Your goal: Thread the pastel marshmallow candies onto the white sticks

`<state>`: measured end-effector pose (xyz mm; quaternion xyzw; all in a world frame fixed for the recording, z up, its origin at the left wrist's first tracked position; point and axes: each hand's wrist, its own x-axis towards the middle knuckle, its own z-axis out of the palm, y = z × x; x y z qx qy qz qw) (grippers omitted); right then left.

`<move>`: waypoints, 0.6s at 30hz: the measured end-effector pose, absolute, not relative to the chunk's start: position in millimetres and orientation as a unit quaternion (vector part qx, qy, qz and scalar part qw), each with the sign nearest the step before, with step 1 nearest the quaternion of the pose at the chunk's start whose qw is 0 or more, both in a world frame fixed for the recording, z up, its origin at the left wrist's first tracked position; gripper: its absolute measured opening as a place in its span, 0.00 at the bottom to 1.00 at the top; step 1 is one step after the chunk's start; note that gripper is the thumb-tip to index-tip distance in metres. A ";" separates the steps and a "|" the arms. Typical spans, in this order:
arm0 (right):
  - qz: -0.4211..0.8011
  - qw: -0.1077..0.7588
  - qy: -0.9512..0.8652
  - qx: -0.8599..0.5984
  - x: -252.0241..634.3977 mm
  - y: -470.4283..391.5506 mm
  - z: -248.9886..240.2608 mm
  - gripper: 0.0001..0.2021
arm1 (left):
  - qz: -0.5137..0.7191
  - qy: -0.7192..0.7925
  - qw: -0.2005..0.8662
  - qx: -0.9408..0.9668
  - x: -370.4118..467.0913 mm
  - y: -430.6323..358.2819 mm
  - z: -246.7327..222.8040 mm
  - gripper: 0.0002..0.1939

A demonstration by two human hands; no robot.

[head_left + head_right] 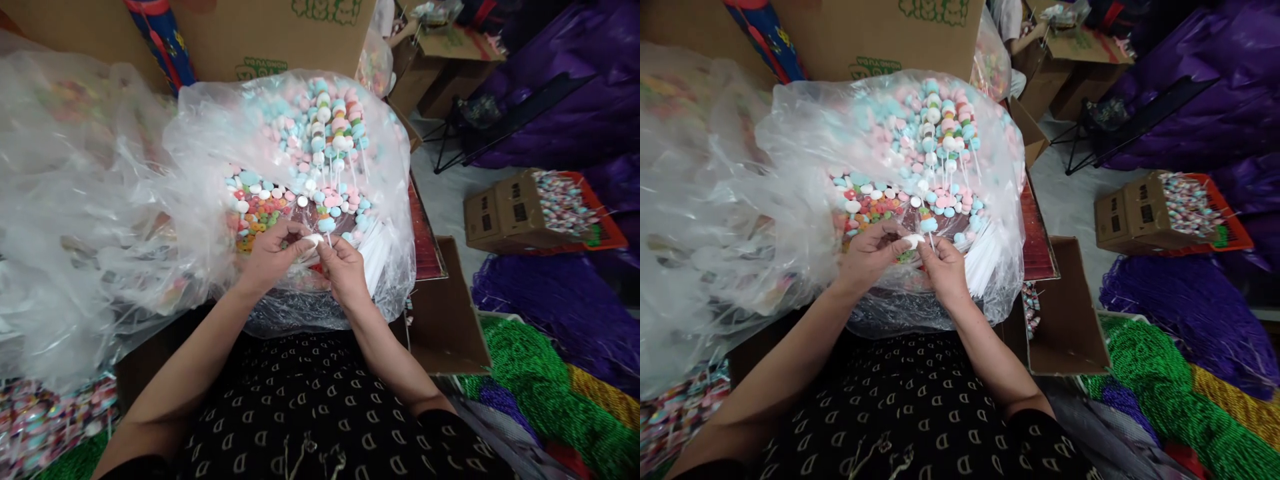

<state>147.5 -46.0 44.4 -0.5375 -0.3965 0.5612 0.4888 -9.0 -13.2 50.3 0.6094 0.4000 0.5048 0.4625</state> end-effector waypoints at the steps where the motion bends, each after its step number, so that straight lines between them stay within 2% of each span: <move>1: 0.573 0.498 -0.378 -0.529 147.0 -47.3 46.0 0.24 | 0.512 0.401 0.459 0.606 -7.1 -14.6 47.5 0.07; 5: 0.596 0.531 -0.346 -0.492 146.8 -52.3 52.4 0.25 | 0.495 0.386 0.516 0.583 -6.9 -17.7 41.0 0.12; 13: 0.616 0.511 -0.350 -0.487 149.0 -56.1 56.7 0.29 | 0.503 0.338 0.639 0.473 -1.1 -24.3 30.1 0.18; 18: 0.613 0.511 -0.359 -0.484 150.0 -56.0 53.3 0.28 | 0.481 0.354 0.654 0.465 -1.5 -26.2 32.8 0.21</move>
